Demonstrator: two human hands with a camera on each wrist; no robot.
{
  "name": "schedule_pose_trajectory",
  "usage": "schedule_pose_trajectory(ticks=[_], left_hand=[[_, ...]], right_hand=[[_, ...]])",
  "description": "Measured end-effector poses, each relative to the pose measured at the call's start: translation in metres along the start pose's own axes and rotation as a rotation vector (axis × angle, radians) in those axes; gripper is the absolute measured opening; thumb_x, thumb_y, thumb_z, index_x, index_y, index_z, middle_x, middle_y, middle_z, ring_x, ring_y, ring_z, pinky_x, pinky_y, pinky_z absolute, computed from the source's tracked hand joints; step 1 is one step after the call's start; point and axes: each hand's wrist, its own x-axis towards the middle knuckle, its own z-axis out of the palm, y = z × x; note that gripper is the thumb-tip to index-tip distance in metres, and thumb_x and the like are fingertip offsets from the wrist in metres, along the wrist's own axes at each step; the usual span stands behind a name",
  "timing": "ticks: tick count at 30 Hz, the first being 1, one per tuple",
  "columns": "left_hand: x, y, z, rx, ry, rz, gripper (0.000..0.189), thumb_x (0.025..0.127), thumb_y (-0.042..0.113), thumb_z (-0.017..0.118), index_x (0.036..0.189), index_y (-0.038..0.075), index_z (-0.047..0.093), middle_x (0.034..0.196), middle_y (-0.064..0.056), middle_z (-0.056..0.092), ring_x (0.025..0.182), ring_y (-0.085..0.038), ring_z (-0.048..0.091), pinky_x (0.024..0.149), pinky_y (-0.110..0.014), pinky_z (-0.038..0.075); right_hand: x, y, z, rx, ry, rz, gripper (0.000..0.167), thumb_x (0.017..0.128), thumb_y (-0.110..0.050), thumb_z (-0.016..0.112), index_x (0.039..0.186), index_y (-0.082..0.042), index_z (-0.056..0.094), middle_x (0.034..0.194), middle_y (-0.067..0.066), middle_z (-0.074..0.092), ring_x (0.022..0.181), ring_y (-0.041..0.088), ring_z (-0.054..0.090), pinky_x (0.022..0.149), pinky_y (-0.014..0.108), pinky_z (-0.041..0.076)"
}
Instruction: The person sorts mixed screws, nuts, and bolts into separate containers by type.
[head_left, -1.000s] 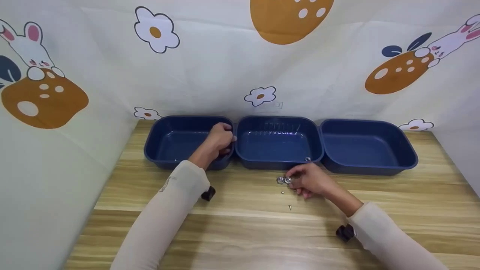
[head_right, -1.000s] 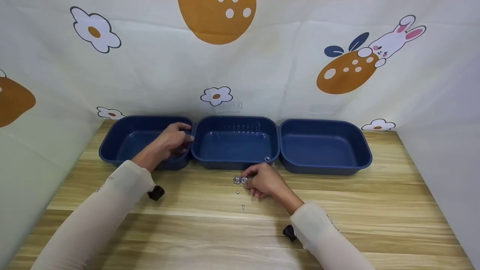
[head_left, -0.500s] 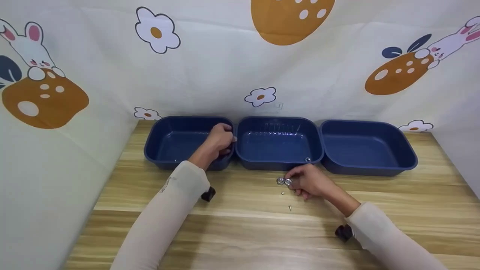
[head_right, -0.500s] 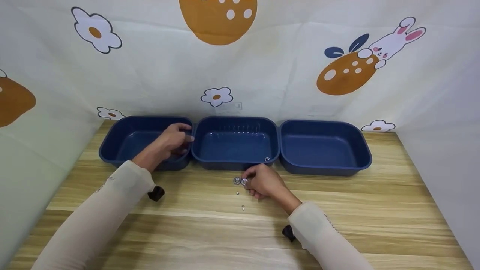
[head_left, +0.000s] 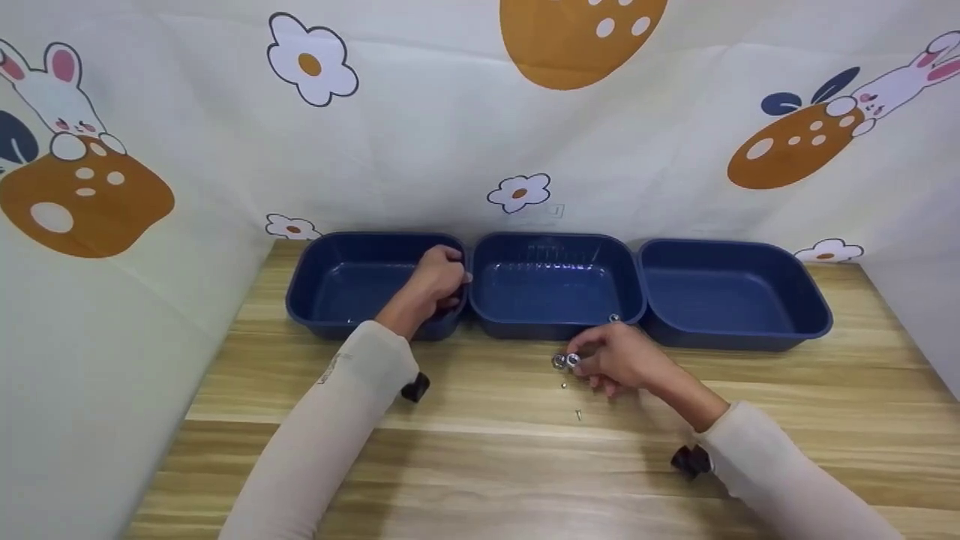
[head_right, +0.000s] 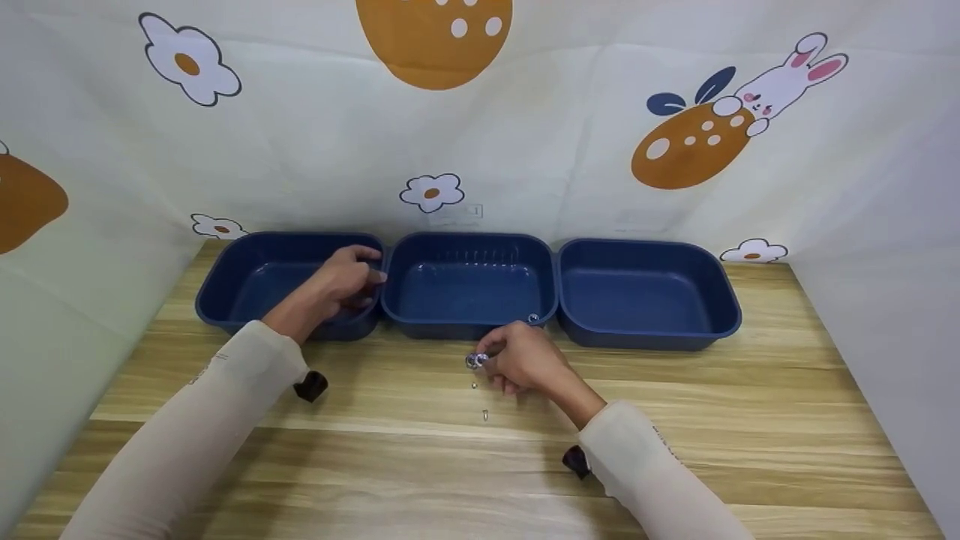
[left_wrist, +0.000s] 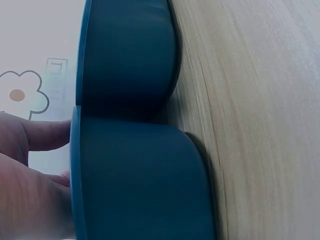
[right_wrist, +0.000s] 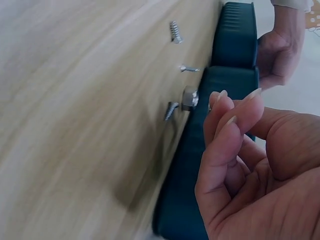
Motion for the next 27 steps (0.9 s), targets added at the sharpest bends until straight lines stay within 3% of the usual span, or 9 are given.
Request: schedule_pose_trajectory(ticks=[7, 19, 27], left_hand=[[0.0, -0.001, 0.0, -0.009, 0.01, 0.007, 0.045, 0.094, 0.004, 0.053, 0.138, 0.006, 0.043, 0.131, -0.013, 0.052, 0.076, -0.017, 0.056, 0.061, -0.028, 0.049], [0.0, 0.0, -0.001, 0.001, 0.004, 0.001, 0.048, 0.093, 0.004, 0.053, 0.14, 0.008, 0.042, 0.132, -0.013, 0.052, 0.085, -0.02, 0.056, 0.061, -0.028, 0.048], [0.0, 0.0, 0.001, 0.004, 0.012, 0.001, 0.047, 0.093, 0.004, 0.053, 0.139, 0.007, 0.043, 0.129, -0.012, 0.054, 0.09, -0.02, 0.056, 0.062, -0.028, 0.049]], right_hand=[[0.002, -0.018, -0.004, -0.042, -0.008, -0.026, 0.018, 0.084, -0.006, 0.069, 0.102, -0.009, 0.072, 0.058, 0.005, 0.062, 0.041, 0.011, 0.052, 0.043, 0.028, 0.048], [0.01, -0.052, -0.018, 0.011, -0.018, -0.028, 0.024, 0.086, -0.009, 0.07, 0.11, -0.006, 0.069, 0.06, 0.007, 0.063, 0.04, 0.01, 0.052, 0.043, 0.024, 0.046], [0.016, -0.062, -0.038, 0.143, 0.011, 0.002, 0.033, 0.088, -0.01, 0.07, 0.12, -0.007, 0.065, 0.066, 0.009, 0.065, 0.044, 0.012, 0.055, 0.045, 0.028, 0.05]])
